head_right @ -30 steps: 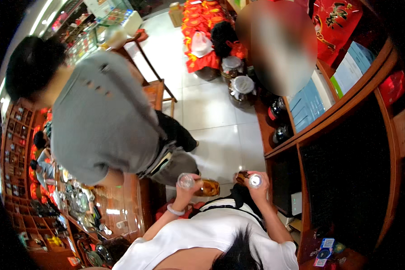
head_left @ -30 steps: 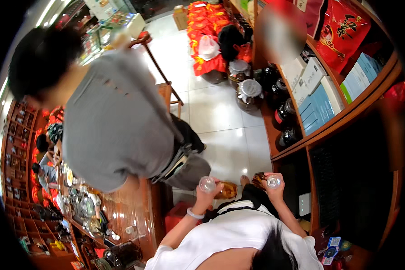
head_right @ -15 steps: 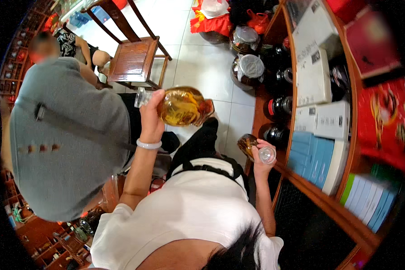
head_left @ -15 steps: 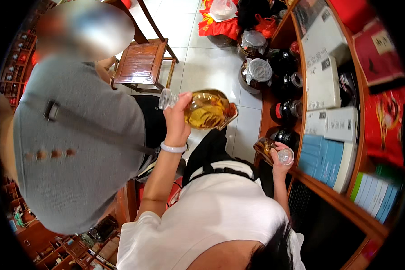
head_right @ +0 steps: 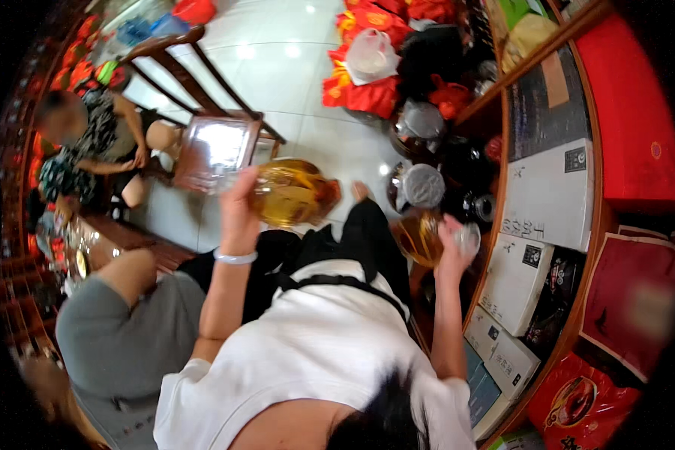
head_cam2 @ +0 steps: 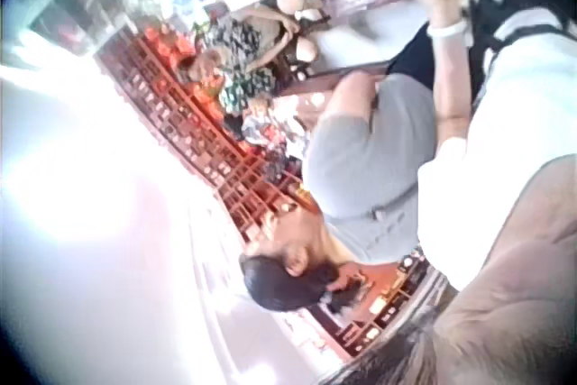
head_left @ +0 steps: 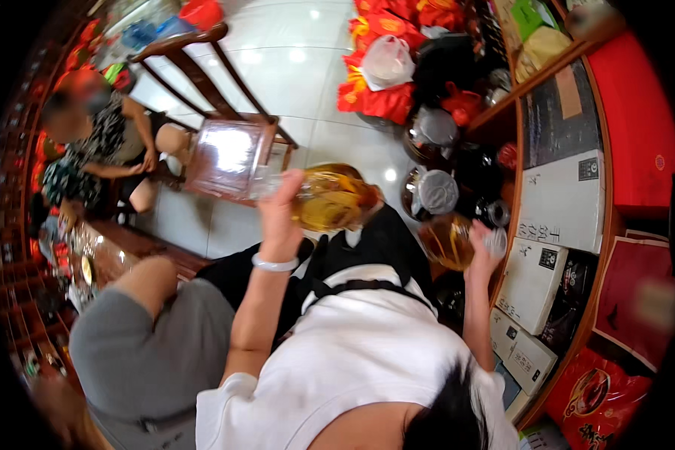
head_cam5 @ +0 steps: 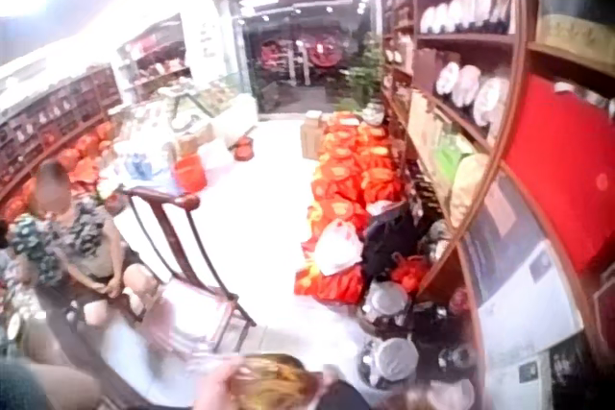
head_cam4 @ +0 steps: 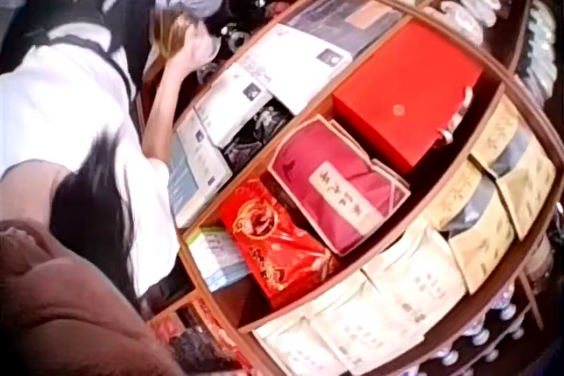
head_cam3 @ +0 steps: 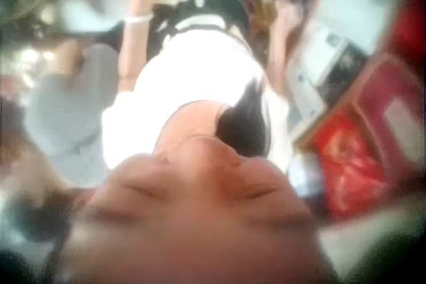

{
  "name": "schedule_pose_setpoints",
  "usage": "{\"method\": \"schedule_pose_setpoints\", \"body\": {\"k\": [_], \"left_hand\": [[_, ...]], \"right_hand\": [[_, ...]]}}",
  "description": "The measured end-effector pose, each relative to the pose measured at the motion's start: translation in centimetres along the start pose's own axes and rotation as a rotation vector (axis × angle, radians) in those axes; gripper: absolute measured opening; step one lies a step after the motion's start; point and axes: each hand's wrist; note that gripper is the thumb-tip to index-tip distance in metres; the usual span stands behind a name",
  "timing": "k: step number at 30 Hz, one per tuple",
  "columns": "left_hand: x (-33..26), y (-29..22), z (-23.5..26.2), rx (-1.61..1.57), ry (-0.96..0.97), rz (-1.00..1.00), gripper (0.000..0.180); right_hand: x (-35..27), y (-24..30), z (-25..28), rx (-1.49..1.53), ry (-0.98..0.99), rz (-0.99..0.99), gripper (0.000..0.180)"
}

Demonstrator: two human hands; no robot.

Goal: The person operates an air conditioner remote control, picks up decorative glass liquor bottles from a table, and places them onto a shelf.

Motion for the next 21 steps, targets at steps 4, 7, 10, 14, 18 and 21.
{"method": "schedule_pose_setpoints", "body": {"k": [4, 7, 10, 14, 18, 21], "left_hand": [[3.5, -4.5, -3.6, 0.097, -0.061, -0.079, 0.016], [7.4, -6.4, -4.3, 0.163, -0.174, -0.097, 0.019], [9.8, -10.1, -4.8, 0.200, -0.173, -0.147, 0.022], [12.9, -14.6, -6.3, 0.162, -0.240, -0.261, 0.022], [17.8, -18.9, -7.3, 0.158, -0.229, -0.346, 0.025], [22.6, -21.6, -8.2, 0.126, -0.100, -0.475, 0.024]], "right_hand": [[10.2, 3.9, -7.9, 0.430, 0.051, -0.294, 0.011], [17.4, 6.1, -14.5, 0.455, 0.138, -0.290, 0.010], [22.4, 9.7, -21.8, 0.393, 0.302, -0.247, 0.013], [26.9, 13.1, -31.0, 0.383, 0.443, -0.207, 0.008], [30.0, 14.9, -40.0, 0.314, 0.601, -0.101, 0.008], [30.9, 14.7, -45.0, 0.225, 0.566, 0.008, 0.016]]}}
Point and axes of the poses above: each hand's wrist, its own x-axis towards the middle knuckle, its own z-axis out of the back of the hand, y = z × x, and after that the axes turned 2 degrees about -z, right-handed
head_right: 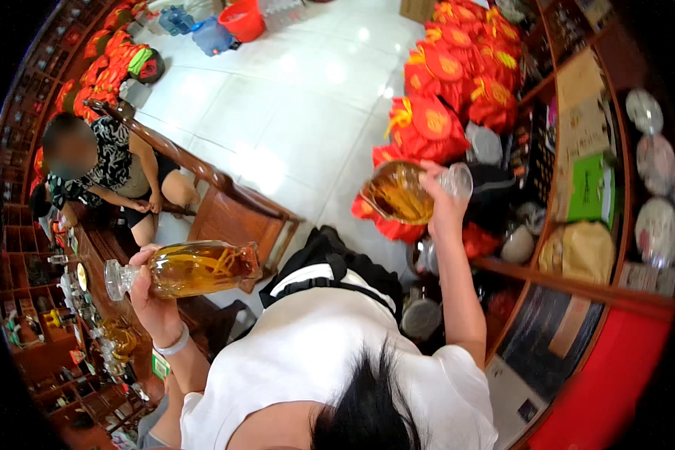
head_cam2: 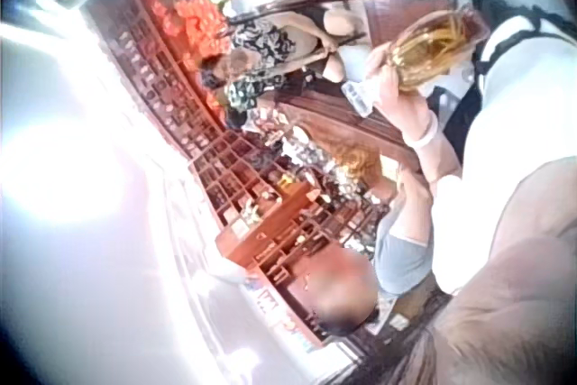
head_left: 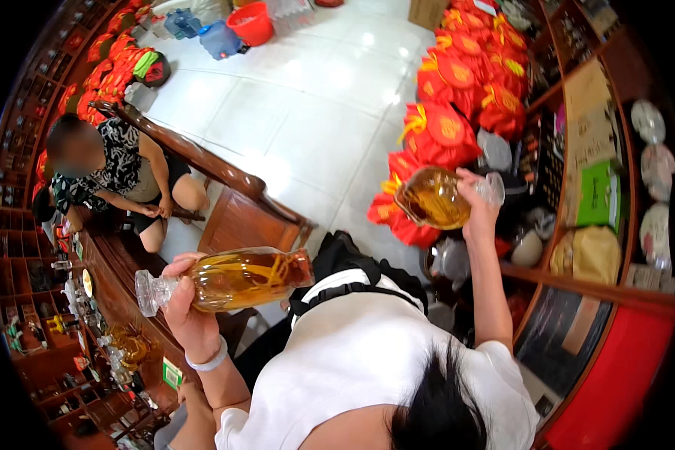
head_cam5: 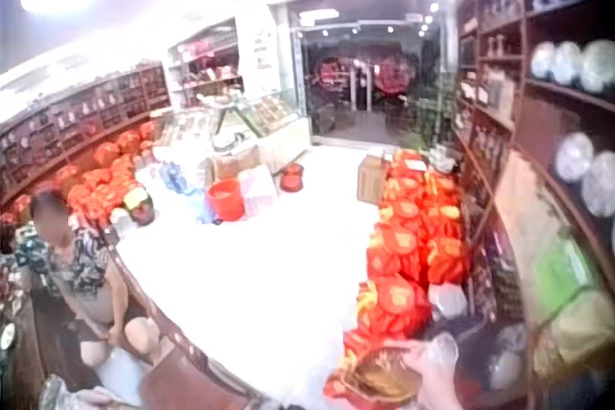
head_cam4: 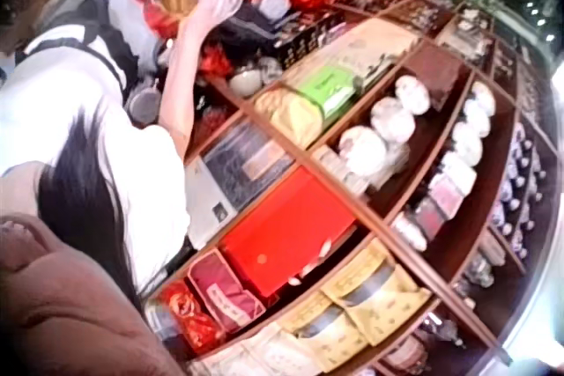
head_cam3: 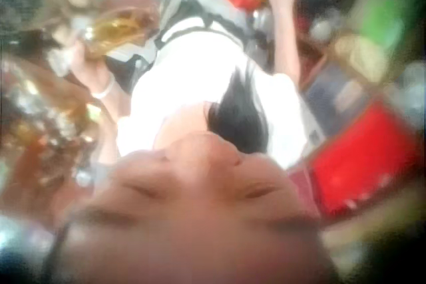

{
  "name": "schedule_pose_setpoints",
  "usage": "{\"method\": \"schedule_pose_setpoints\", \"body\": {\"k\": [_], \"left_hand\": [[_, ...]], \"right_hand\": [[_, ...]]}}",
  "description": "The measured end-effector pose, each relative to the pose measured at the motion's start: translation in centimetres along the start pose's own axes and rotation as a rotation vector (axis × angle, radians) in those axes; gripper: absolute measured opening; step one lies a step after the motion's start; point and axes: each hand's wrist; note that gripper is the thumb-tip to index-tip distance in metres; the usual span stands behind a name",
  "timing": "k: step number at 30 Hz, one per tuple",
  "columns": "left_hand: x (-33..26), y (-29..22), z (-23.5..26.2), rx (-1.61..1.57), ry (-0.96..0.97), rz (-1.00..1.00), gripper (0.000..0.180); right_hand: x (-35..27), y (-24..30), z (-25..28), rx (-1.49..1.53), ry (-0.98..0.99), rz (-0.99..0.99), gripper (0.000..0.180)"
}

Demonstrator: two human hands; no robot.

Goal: The person operates an air conditioner remote control, picks up decorative glass liquor bottles from a table, and places them onto a shelf.

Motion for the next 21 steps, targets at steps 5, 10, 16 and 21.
{"method": "schedule_pose_setpoints", "body": {"k": [5, 10, 16, 21], "left_hand": [[11.7, 0.4, -2.7, -0.020, 0.227, -0.039, 0.027], [22.2, 2.2, -7.6, -0.046, 0.250, -0.029, 0.021], [34.8, 6.6, -11.6, 0.032, 0.344, 0.177, 0.016], [45.6, 10.8, -16.1, 0.037, 0.581, 0.329, 0.013]], "right_hand": [[5.3, -0.2, -4.3, -0.185, 0.093, 0.065, 0.015], [12.0, 0.6, -7.8, -0.387, 0.163, 0.153, 0.015], [24.6, 1.0, -13.2, -0.404, 0.309, 0.170, 0.015], [37.6, 4.7, -19.3, -0.245, 0.683, 0.276, 0.013]]}}
Point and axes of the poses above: each hand's wrist, its own x-axis towards the middle knuckle, its own z-axis out of the back of the hand, y = z × x, and after that the axes turned 2 degrees about -z, right-handed
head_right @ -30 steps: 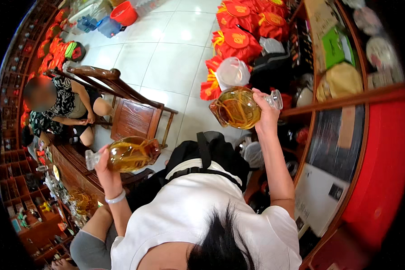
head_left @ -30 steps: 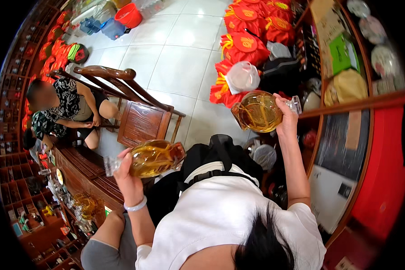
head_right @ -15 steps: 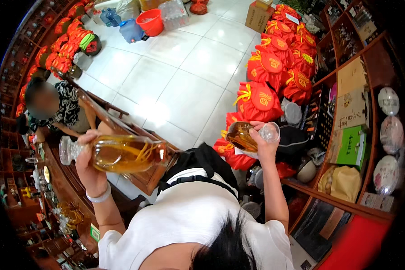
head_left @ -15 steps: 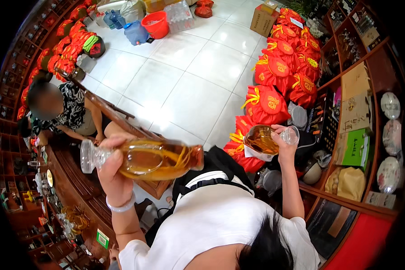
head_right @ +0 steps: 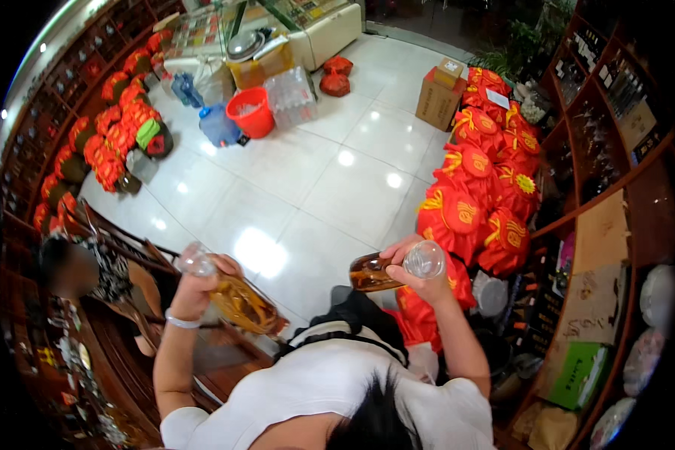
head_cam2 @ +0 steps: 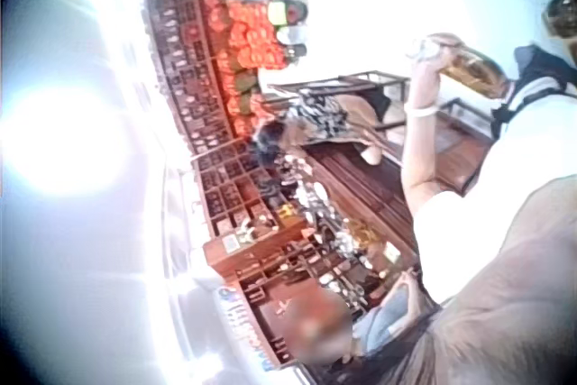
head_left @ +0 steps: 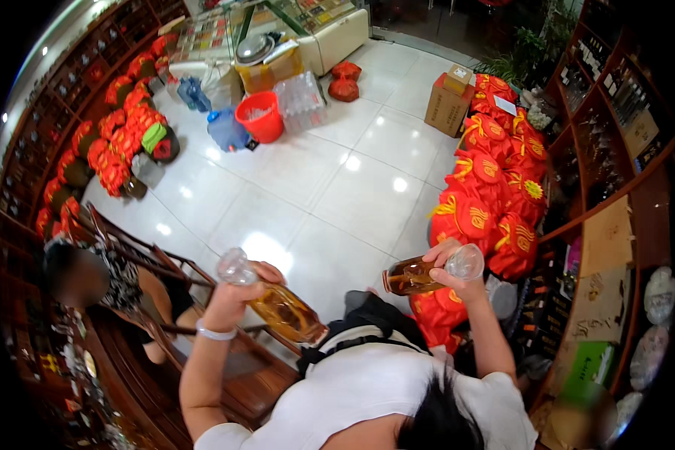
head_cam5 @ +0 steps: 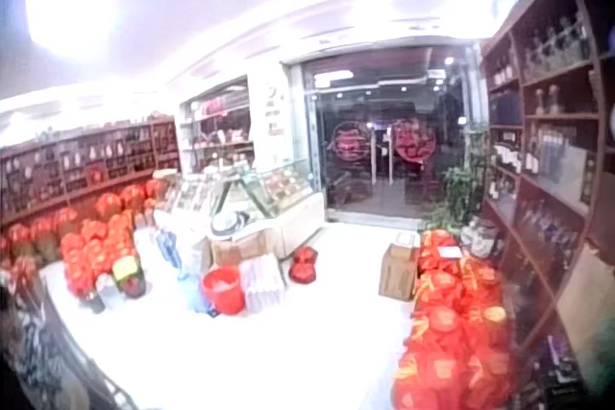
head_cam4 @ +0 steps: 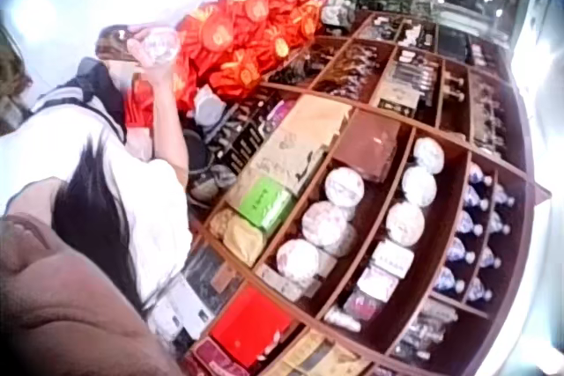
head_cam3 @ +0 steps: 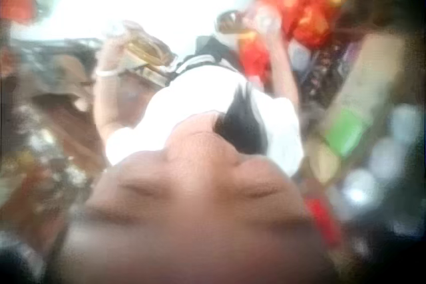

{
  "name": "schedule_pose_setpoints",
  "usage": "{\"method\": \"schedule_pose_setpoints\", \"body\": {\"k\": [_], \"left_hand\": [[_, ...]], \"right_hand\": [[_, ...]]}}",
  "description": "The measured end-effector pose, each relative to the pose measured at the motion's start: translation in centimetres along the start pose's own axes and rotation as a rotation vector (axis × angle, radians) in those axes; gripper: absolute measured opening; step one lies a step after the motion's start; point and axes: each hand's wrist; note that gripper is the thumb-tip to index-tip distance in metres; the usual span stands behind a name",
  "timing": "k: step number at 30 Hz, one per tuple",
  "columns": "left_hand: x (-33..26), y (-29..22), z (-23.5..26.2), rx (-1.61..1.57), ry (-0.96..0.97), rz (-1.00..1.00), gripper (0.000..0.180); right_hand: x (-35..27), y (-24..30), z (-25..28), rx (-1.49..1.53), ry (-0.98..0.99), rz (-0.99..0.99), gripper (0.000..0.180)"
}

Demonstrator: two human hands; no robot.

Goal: The person operates an air conditioner remote control, picks up decorative glass liquor bottles from a table, and places them onto a shelf.

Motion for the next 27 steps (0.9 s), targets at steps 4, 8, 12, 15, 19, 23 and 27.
{"method": "schedule_pose_setpoints", "body": {"k": [4, 8, 12, 15, 19, 23, 27], "left_hand": [[11.0, 0.6, -0.8, 0.047, 0.070, 0.031, 0.012], [22.9, 1.5, -2.9, 0.061, 0.285, 0.011, 0.014], [33.2, 1.2, -5.7, 0.177, 0.392, 0.072, 0.036], [41.5, 1.7, -7.2, 0.394, 0.583, 0.074, 0.064], [51.6, 4.8, -8.8, 0.151, 0.656, -0.067, 0.052], [61.4, 4.0, -12.9, 0.119, 0.892, -0.056, 0.035], [69.7, 4.1, -16.7, 0.193, 1.041, -0.113, 0.017]], "right_hand": [[12.5, 3.9, 2.1, 0.033, 0.266, 0.280, 0.011], [22.3, 5.5, 5.5, 0.145, 0.404, 0.364, 0.011], [29.2, 5.5, 8.9, 0.228, 0.381, 0.307, 0.011], [32.8, 5.2, 12.0, 0.106, 0.327, 0.358, 0.011], [37.3, 3.2, 16.4, 0.041, 0.242, 0.316, 0.011], [41.1, 3.3, 21.0, -0.023, 0.089, 0.289, 0.010], [44.0, 2.0, 25.7, -0.035, -0.083, 0.266, 0.011]]}}
Point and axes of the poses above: each hand's wrist, its own x-axis towards the middle knuckle, its own z-axis out of the back of the hand, y = z × x, and after that the axes turned 2 degrees about -z, right-handed
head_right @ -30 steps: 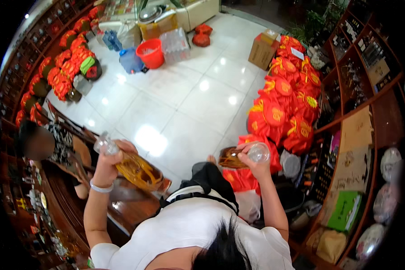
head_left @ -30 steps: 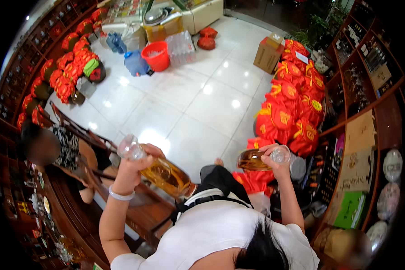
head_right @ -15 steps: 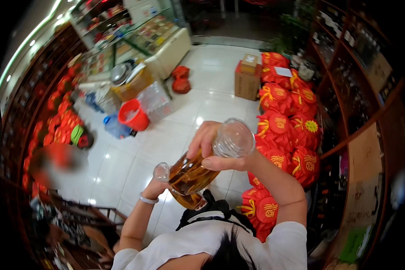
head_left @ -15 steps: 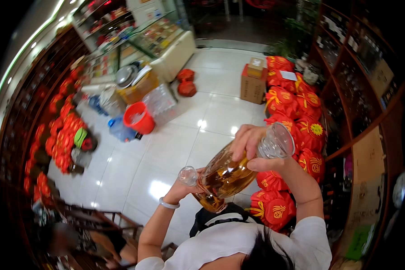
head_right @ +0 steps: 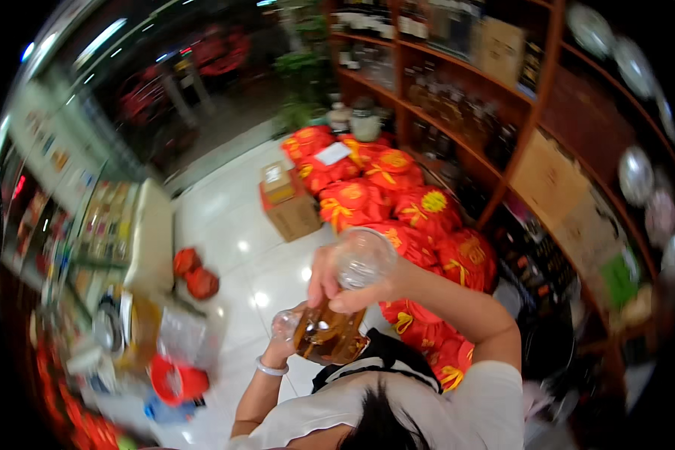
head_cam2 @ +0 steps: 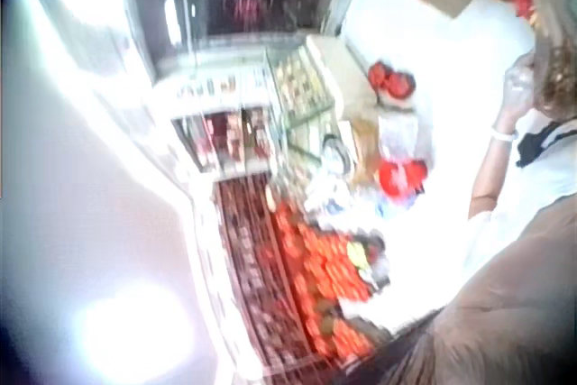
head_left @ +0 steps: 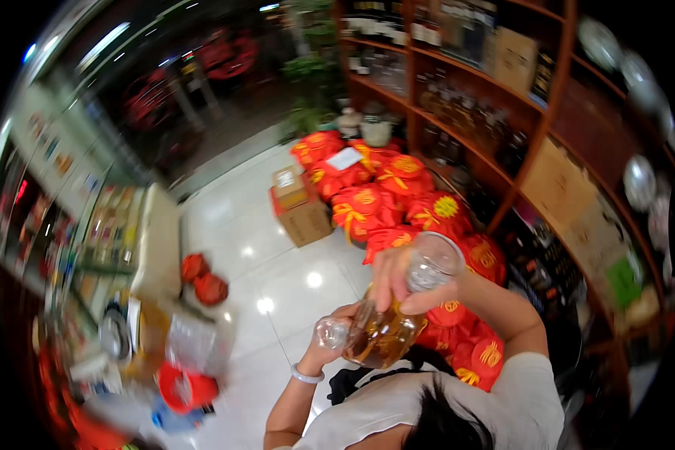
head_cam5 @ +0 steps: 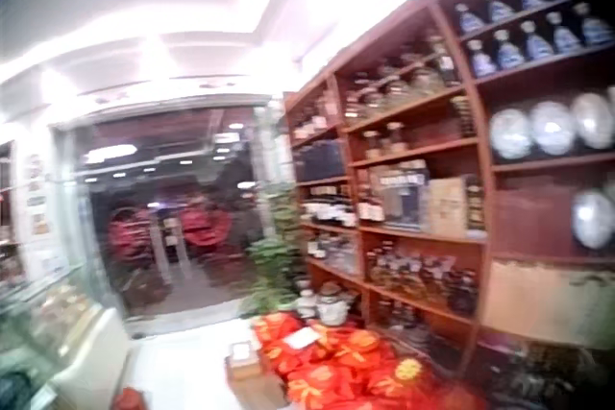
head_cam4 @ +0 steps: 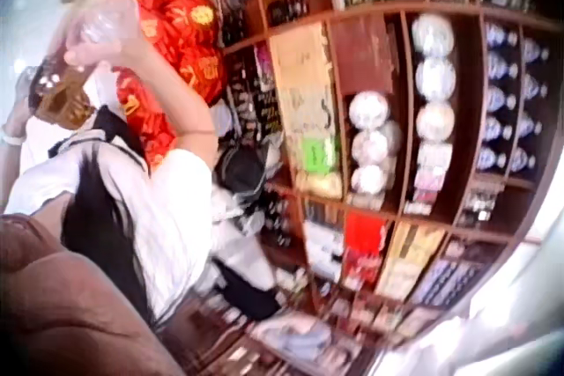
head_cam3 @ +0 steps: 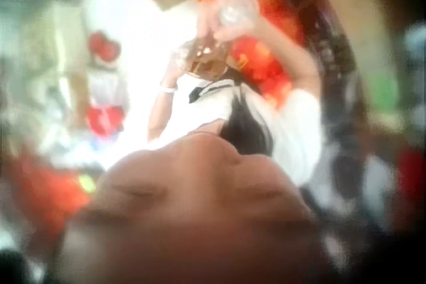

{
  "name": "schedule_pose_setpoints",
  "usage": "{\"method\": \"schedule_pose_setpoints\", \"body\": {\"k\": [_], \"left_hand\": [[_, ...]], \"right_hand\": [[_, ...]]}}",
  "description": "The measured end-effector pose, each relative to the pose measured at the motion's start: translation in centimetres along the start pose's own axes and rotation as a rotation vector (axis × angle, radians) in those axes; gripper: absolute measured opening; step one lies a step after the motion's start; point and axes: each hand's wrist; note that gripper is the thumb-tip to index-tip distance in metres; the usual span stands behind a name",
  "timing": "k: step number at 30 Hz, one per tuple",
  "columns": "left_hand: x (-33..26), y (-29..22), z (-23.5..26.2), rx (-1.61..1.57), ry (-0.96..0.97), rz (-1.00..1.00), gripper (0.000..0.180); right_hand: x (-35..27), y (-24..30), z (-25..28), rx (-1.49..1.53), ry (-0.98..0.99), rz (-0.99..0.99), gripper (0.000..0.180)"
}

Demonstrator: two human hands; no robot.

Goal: The person operates an air conditioner remote control, picks up decorative glass liquor bottles from a table, and places them onto a shelf.

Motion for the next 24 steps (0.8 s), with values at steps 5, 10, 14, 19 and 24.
{"method": "schedule_pose_setpoints", "body": {"k": [5, 10, 14, 19, 24], "left_hand": [[8.5, 0.9, 4.4, -0.302, -0.031, 0.190, 0.012], [17.6, 1.5, 8.2, -0.128, -0.014, 0.087, 0.020], [23.1, 4.0, 13.5, 0.056, 0.041, 0.131, 0.027], [32.5, 5.5, 13.3, 0.055, 0.205, 0.071, 0.025], [41.7, 9.1, 12.1, 0.356, 0.516, -0.105, 0.019]], "right_hand": [[3.7, -4.2, 6.7, 0.092, -0.092, -0.033, 0.012], [7.4, -8.4, 15.1, 0.092, -0.081, 0.196, 0.014], [10.1, -10.6, 19.4, 0.056, -0.234, 0.125, 0.013], [10.4, -11.6, 23.6, 0.025, -0.750, -0.101, 0.017], [8.9, -11.7, 24.8, -0.099, -1.415, -0.085, 0.025]]}}
Point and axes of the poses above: each hand's wrist, its own x-axis towards the middle knuckle, its own z-axis out of the back of the hand, y = z × x, and after that the axes turned 2 degrees about -z, right-handed
